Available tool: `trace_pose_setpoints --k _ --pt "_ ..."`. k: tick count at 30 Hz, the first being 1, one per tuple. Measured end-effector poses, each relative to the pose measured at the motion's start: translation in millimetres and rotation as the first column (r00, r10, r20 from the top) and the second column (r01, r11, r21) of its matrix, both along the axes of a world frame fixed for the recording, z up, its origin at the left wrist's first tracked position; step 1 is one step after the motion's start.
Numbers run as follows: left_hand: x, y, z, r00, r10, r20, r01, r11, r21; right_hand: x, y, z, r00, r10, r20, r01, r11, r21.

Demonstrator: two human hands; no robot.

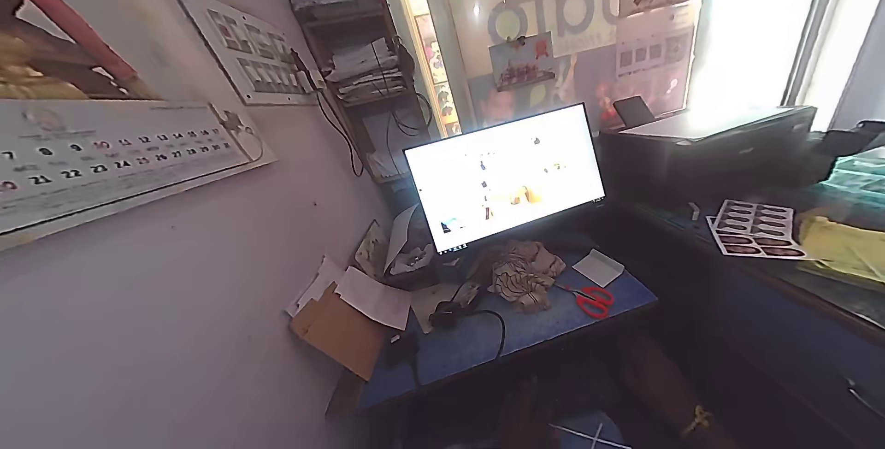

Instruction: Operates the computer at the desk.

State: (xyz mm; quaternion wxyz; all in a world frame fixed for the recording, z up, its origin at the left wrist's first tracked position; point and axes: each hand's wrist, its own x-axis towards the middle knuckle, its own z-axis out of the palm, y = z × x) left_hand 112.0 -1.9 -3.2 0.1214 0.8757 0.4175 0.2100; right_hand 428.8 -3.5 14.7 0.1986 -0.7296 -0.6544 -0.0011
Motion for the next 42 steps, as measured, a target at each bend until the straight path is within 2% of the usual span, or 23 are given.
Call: trace_pose_setpoints --k 7,13,23,29,42 --pt "1.5 1.6 4.0 0.997 -0.021 -0.072 0.019 1.000 -0.021 1.9 2.1 -0.6 0.999 -0.024 -0.025 0.024 1.000 0.014" --pt "1.5 1.8 4.6 0.994 -0.018 -0.107 0.015 0.999 -0.032 -1.7 0.5 4.3 1.000 0.020 -0.022 -0.022 0.997 -0.069" --pt "-1.4 6.1 -2.0 0.998 0.028 -0.058 -0.029 0.999 -0.015 0.4 7.5 -1.9 0.992 0.116 -0.044 -0.115 0.993 0.039" --pt "0.1 7.0 -1.7 0.998 0.034 -0.056 -0.035 0.999 -0.034 -0.2 3.7 7.6 0.995 0.086 -0.044 -0.089 0.994 -0.064" --pt "2.8 2.7 3.4 0.996 0.039 -0.080 -0.044 0.997 -0.064 1.7 -0.3 -1.2 0.994 0.113 0.012 -0.113 0.993 0.033"
